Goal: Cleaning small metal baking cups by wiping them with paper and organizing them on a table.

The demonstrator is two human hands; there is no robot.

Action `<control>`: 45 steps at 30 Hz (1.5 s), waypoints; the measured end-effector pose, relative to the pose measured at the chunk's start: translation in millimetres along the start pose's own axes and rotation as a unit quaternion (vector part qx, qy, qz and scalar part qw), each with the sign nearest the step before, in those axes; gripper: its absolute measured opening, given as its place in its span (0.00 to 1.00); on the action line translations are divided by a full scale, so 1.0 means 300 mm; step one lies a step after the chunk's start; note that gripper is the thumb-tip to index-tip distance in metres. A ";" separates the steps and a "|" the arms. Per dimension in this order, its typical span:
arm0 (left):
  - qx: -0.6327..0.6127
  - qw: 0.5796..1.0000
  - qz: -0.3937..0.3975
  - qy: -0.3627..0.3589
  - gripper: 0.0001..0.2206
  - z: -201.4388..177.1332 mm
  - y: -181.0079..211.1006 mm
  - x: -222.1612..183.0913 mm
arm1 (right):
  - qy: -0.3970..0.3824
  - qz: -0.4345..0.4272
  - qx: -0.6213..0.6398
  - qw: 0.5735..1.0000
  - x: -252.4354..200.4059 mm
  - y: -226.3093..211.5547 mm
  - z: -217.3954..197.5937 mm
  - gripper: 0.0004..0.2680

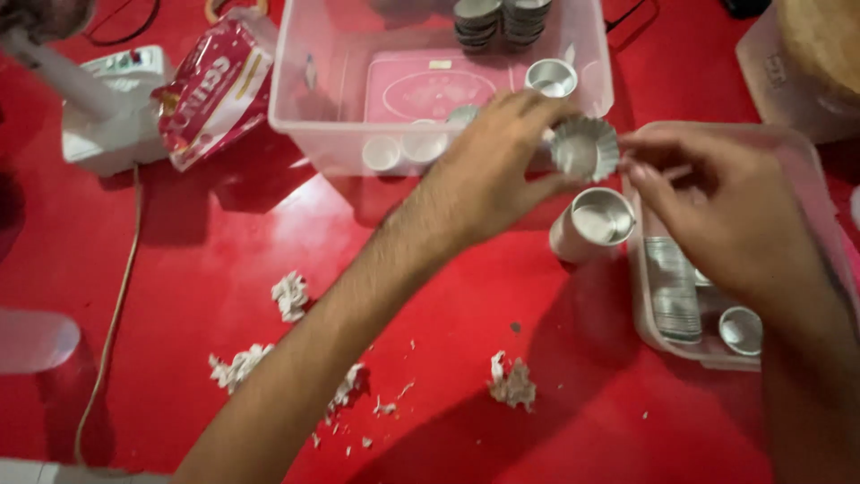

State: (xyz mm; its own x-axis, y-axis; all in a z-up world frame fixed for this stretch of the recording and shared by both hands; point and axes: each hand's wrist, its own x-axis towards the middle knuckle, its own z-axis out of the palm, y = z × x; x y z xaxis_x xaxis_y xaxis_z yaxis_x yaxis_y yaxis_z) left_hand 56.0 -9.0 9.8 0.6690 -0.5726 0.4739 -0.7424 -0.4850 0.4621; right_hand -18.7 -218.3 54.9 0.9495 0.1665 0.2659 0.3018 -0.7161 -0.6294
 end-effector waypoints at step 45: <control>0.029 0.963 -0.234 -0.130 0.04 0.219 -0.441 0.360 | -0.048 -0.137 -0.348 0.926 0.630 0.564 0.292 0.06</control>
State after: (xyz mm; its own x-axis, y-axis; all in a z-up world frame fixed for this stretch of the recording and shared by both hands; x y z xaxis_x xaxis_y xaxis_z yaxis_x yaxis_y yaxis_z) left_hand 224.2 -50.0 -49.2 0.9052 -0.4246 0.0169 -0.3674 -0.7621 0.5331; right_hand 219.3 -248.6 -65.2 0.8583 0.4431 0.2586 0.4370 -0.8955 0.0840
